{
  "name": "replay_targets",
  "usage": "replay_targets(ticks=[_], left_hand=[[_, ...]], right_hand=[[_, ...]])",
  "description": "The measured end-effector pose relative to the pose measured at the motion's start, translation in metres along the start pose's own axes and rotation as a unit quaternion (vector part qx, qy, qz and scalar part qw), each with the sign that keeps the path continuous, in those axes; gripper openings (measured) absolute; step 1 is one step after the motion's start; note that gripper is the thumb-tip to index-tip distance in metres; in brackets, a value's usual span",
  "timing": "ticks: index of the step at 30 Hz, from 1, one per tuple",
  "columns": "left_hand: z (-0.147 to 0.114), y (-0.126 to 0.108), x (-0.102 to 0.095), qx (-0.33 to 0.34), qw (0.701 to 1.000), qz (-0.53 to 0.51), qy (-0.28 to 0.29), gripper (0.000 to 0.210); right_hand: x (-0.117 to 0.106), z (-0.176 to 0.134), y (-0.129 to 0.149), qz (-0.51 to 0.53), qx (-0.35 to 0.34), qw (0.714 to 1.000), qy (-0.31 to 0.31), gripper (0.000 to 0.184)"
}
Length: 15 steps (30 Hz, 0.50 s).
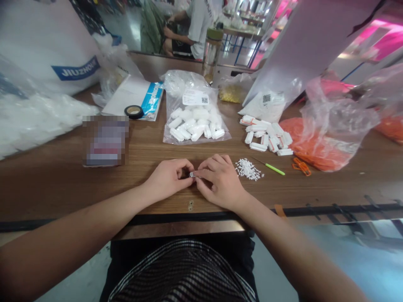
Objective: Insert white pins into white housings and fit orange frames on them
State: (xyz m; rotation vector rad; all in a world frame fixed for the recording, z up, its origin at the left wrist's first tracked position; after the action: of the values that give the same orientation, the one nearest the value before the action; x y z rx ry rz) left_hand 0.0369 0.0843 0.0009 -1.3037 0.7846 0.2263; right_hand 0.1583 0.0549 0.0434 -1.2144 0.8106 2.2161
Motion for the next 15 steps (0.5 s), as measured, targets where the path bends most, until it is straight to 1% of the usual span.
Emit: replay_targets(ticks=[5, 9, 12, 15], left_hand=[[0.001, 0.001, 0.001, 0.006, 1.0, -0.002, 0.005, 0.008], [0.001, 0.002, 0.0, 0.005, 1.0, 0.003, 0.003, 0.008], [0.0, 0.002, 0.0, 0.005, 1.0, 0.015, 0.002, 0.009], [0.0, 0.003, 0.001, 0.006, 1.0, 0.013, 0.006, 0.009]], right_hand=[[0.006, 0.003, 0.007, -0.056, -0.01, 0.998, 0.03, 0.016], [0.008, 0.004, 0.013, -0.075, -0.008, 0.997, 0.036, 0.019], [0.009, 0.005, 0.013, -0.062, 0.007, 0.997, 0.043, 0.022], [0.006, 0.002, 0.006, 0.003, 0.034, 0.997, 0.063, 0.024]])
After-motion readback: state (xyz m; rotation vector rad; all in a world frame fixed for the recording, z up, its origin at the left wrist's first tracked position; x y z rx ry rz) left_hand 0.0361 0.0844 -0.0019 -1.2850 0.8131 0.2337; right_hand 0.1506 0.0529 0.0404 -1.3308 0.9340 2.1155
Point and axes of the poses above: each hand's wrist, its own z-axis towards the middle knuckle, its own x-axis out of the palm, y = z × x, the point moved 8 cm from there along z, towards the middle knuckle, and after that the axes turned 1 degree about -y, right-handed, at the moved point
